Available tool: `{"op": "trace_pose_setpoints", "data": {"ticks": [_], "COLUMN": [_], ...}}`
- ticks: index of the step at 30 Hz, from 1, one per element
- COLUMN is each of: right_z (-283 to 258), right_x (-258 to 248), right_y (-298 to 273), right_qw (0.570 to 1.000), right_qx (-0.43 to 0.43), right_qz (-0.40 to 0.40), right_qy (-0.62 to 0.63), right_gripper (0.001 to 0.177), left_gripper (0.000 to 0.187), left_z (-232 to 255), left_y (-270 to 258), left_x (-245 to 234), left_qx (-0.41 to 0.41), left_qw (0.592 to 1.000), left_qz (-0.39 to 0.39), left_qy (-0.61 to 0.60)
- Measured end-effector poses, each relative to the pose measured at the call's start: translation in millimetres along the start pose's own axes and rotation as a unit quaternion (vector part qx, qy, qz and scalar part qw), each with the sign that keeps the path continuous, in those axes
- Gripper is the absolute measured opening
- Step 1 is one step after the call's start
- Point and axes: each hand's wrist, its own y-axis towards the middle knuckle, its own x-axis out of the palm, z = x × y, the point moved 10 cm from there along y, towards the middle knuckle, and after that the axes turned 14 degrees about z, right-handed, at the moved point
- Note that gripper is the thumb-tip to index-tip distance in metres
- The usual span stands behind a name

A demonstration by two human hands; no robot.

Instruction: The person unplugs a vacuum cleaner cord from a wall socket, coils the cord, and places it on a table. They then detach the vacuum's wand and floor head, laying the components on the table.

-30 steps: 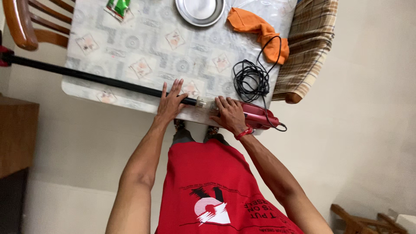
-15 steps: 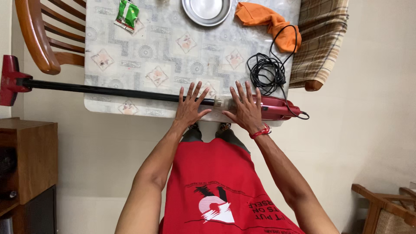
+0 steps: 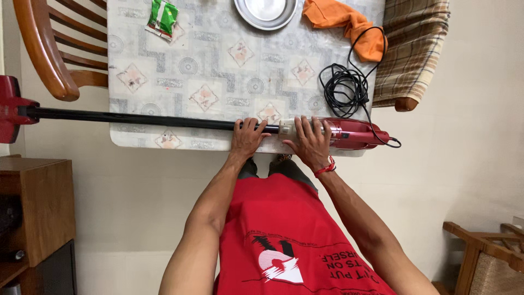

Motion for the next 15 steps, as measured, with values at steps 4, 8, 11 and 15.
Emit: {"op": "trace_pose_setpoints", "data": {"ticks": [4,8,11,15], "right_z": [-2.5,-2.2,-0.8,1.5], "right_x": [-2.7,-2.9,-3.4,2.9], "right_y": [3.9,4.0,6.8,-1.7], "right_qw": [1.0,1.0,0.999,0.999], "right_qx": [-0.003,-0.01,-0.019,-0.021], "right_qz": [0.021,0.019,0.031,0.035], "right_qy": [-0.004,-0.001,-0.011,-0.006], "right_gripper": [0.076,0.075,0.075,0.076], "left_gripper": [0.044,0.051,0.053,0.059], "left_z": [-0.7,-3.3,-9.7,-9.7], "left_y": [7.5,14.9,21.9,12.8], "left_x": [-3.6,8.1,16.1,37.4], "left_qx": [0.011,0.041,0.051,0.059], "left_qw": [1.0,0.998,0.996,0.988], "left_qz": [-0.028,-0.055,-0.069,-0.139], "left_qy": [-0.007,-0.012,-0.018,-0.019]}}
